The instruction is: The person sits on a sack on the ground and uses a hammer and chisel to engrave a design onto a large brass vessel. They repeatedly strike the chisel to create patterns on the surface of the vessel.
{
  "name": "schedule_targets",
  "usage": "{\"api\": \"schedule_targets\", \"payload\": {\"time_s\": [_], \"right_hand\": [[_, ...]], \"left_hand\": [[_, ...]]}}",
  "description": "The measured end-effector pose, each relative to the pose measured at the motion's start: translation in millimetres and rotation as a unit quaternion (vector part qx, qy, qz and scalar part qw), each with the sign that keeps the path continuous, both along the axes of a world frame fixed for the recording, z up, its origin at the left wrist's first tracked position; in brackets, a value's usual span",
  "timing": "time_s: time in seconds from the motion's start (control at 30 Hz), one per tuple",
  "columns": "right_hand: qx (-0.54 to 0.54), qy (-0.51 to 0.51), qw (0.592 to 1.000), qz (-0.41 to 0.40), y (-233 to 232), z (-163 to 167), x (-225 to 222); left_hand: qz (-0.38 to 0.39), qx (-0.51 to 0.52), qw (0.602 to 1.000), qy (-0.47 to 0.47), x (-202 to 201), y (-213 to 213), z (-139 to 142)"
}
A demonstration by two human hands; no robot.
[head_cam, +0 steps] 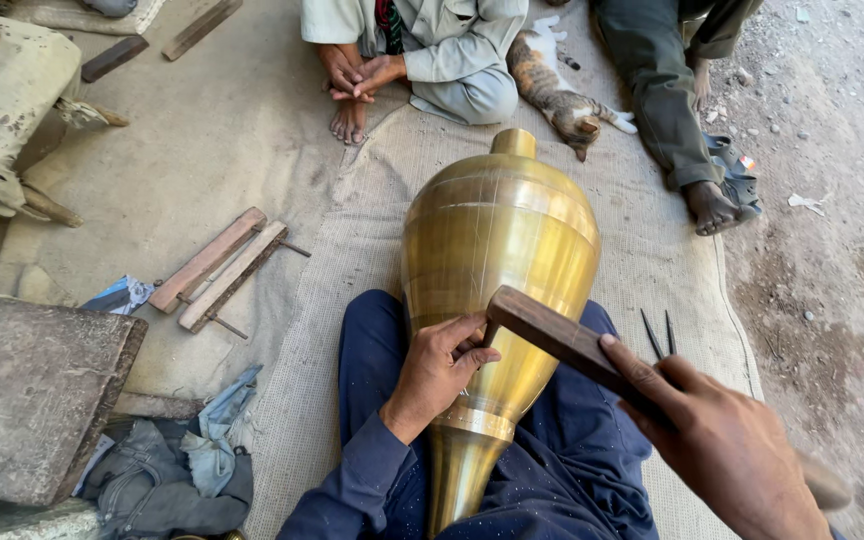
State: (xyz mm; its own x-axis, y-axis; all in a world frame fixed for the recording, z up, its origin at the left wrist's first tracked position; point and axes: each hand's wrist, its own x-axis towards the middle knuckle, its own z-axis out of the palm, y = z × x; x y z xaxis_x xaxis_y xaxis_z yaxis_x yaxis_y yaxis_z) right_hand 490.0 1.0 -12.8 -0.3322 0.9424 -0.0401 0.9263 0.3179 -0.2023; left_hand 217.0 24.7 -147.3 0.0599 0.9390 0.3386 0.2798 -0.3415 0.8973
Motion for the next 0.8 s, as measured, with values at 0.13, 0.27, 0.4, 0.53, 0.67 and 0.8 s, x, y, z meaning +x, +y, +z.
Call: {"api": "schedule_targets", "payload": {"time_s": [0.13, 0.27, 0.4, 0.53, 0.67, 0.8], "right_hand": [[0.044, 0.108, 0.993, -0.001, 1, 0, 2], [0.010, -0.066, 0.998, 0.024, -5, 2, 5], [0.003, -0.052, 0.998, 0.026, -5, 3, 3], [0.054, 0.054, 0.997, 0.017, -4, 1, -2], [-0.003, -0.087, 0.995, 0.044, -2, 2, 1], [-0.018, -0.101, 0.994, 0.031, -5, -1, 3]], "left_hand": [[0.014, -0.016, 1.000, -0.018, 1, -4, 0], [0.019, -0.012, 1.000, -0.005, 3, -7, -2], [0.017, -0.018, 1.000, -0.010, 7, -8, -6], [0.033, 0.014, 0.999, -0.022, 5, -9, -10], [0.024, 0.010, 1.000, -0.013, 5, -16, -13], [0.025, 0.008, 1.000, -0.007, 7, -17, -13]]}}
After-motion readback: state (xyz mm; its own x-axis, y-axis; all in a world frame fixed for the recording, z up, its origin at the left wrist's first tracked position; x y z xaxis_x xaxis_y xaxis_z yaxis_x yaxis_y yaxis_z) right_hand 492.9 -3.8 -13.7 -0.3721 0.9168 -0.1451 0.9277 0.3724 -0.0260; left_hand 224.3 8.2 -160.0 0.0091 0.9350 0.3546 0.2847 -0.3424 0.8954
